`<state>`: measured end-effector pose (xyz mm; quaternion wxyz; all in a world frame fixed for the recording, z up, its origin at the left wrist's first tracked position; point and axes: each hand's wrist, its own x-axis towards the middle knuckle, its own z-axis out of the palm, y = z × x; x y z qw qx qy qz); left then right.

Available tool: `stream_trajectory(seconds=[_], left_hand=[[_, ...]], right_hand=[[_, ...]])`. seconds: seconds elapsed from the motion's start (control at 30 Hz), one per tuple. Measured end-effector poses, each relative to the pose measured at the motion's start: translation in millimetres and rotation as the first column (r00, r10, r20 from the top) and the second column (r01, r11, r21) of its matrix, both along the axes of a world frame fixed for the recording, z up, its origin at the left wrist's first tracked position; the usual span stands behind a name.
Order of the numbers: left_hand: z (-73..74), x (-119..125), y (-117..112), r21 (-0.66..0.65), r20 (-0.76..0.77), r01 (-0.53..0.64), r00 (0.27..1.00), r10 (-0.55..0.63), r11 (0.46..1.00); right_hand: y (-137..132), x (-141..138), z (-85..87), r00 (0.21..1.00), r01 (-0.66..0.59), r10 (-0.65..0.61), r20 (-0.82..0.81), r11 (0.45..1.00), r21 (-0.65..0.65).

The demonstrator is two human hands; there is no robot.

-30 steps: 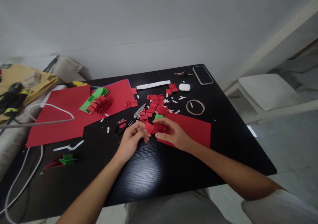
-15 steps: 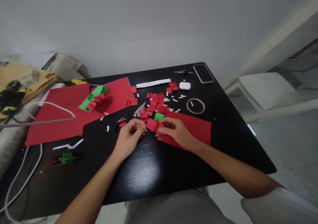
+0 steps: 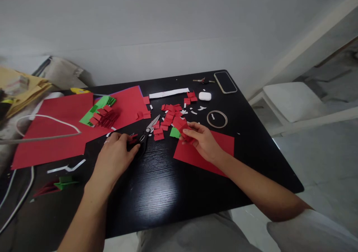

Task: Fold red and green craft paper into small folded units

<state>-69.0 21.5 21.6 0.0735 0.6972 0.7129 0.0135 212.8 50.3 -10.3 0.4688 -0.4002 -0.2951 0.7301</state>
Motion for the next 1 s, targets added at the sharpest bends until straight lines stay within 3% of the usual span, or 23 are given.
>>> stream_trajectory(seconds=[0.23, 0.4, 0.47, 0.53, 0.63, 0.7, 0.87, 1.0], left_hand=[[-1.4, 13, 3, -0.120, -0.040, -0.004, 0.999, 0.000, 0.993], [2.7, 3, 5, -0.075, 0.029, -0.024, 0.999, 0.027, 0.997], [4.1, -2, 4, -0.027, 0.123, -0.074, 0.989, 0.076, 0.997], [4.6, -2, 2, 0.004, 0.312, -0.092, 0.946, 0.086, 0.996], [4.0, 8, -3, -0.012, 0.633, 0.016, 0.774, -0.005, 1.000], [3.8, 16, -7, -0.020, 0.682, 0.087, 0.729, -0.050, 0.996], [6.4, 20, -11, -0.010, 0.520, 0.171, 0.843, -0.140, 0.985], [9.5, 17, -10, -0.027, 0.486, 0.208, 0.858, -0.169, 0.978]], right_hand=[[3, 1, -4.5, 0.997, -0.009, 0.006, -0.075, 0.999, -0.048], [6, 3, -2.9, 0.998, 0.014, -0.015, -0.060, 1.000, -0.022], [7, 5, -1.0, 0.998, 0.034, -0.033, -0.046, 0.999, 0.005], [8, 5, 1.2, 0.998, 0.054, -0.053, -0.033, 0.998, 0.030], [9, 7, 4.9, 0.996, 0.089, -0.089, -0.013, 0.995, 0.049], [10, 8, 7.2, 0.993, 0.117, -0.117, -0.001, 0.991, 0.062], [14, 12, 12.1, 0.980, 0.183, -0.191, 0.048, 0.974, 0.130], [16, 15, 15.1, 0.973, 0.218, -0.227, 0.046, 0.963, 0.157]])
